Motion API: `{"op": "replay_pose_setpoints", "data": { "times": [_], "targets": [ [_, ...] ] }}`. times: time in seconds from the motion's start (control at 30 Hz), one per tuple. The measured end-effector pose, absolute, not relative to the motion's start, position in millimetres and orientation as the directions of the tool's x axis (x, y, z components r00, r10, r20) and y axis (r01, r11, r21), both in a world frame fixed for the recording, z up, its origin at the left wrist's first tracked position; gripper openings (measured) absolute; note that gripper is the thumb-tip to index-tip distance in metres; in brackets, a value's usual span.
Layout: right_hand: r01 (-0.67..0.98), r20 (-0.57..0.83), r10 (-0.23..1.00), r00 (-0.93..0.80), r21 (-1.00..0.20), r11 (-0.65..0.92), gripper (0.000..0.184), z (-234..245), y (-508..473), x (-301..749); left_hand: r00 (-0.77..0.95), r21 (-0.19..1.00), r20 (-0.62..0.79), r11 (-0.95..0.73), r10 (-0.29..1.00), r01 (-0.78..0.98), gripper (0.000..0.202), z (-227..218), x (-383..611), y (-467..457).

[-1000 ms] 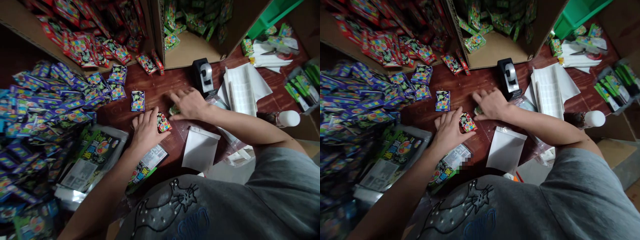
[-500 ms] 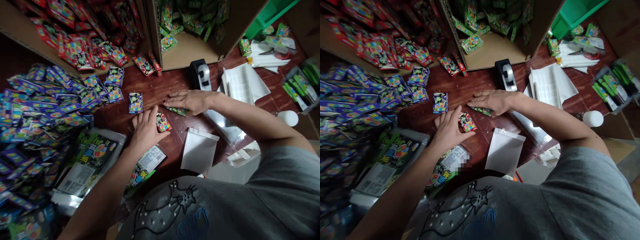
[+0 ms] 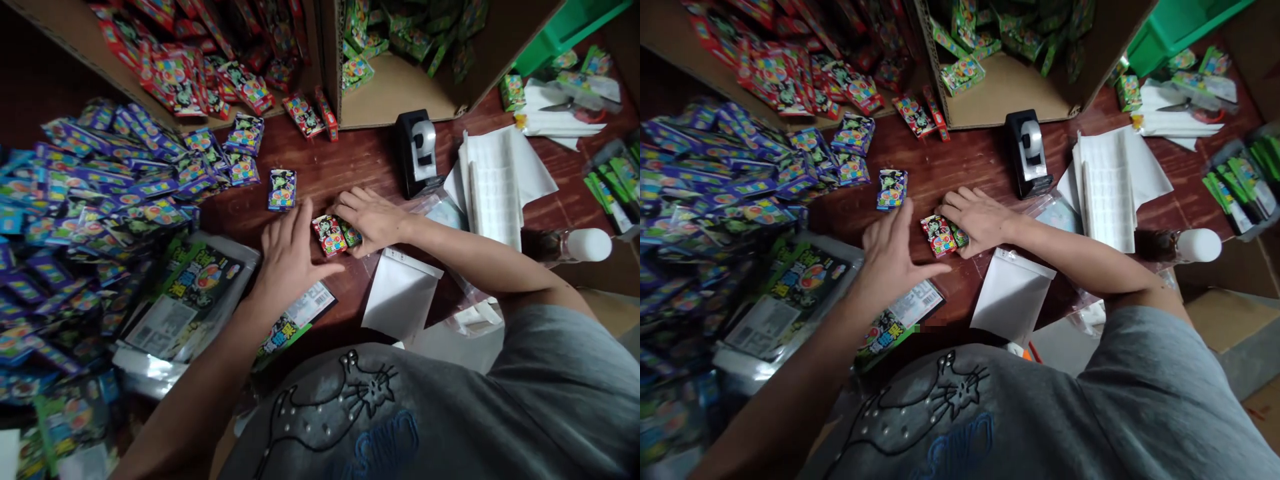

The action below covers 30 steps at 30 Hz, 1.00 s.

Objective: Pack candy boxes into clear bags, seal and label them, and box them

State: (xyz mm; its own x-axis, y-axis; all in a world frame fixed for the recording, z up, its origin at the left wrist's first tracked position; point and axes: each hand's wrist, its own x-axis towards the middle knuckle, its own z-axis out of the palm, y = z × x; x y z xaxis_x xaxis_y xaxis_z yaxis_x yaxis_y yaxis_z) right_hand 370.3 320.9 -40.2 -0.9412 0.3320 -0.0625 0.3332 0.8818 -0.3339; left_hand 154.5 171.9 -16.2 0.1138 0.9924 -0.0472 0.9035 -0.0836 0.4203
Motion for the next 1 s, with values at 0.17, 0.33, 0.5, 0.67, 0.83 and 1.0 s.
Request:
{"op": "replay_pose_setpoints", "data": {
  "times": [0.17, 0.33, 0.5, 0.67, 0.83, 1.0],
  "targets": [
    [0.343, 0.003, 0.358, -0.934, -0.275, 0.898, 0.086, -26, 285, 379, -0.02, 0.304, -0.099, 0.049, 0.995, 0.951, 0.121, -9, 147, 69],
    [0.305, -0.104, 0.288, -0.952, -0.234, 0.923, 0.079, -23, 241, 375, -0.101, 0.295, -0.095, 0.125, 0.99, 0.947, 0.085, -37, 142, 28],
    [0.154, -0.132, 0.112, -0.985, -0.375, 0.914, 0.08, -28, 227, 363, -0.025, 0.337, -0.094, 0.056, 0.995, 0.94, 0.085, -43, 140, 25],
    [0.122, -0.088, 0.089, -0.992, -0.518, 0.847, 0.104, -37, 240, 367, 0.005, 0.312, -0.076, 0.019, 0.997, 0.95, 0.083, -46, 131, 12],
    [0.107, -0.09, 0.066, -0.994, -0.594, 0.797, 0.086, -43, 244, 372, -0.024, 0.345, -0.071, 0.047, 0.997, 0.937, 0.083, -50, 134, 11],
    [0.085, -0.043, 0.074, -0.996, -0.603, 0.793, 0.081, -44, 230, 360, -0.056, 0.404, -0.01, 0.056, 0.998, 0.913, 0.084, -53, 141, 14]
  ]
}}
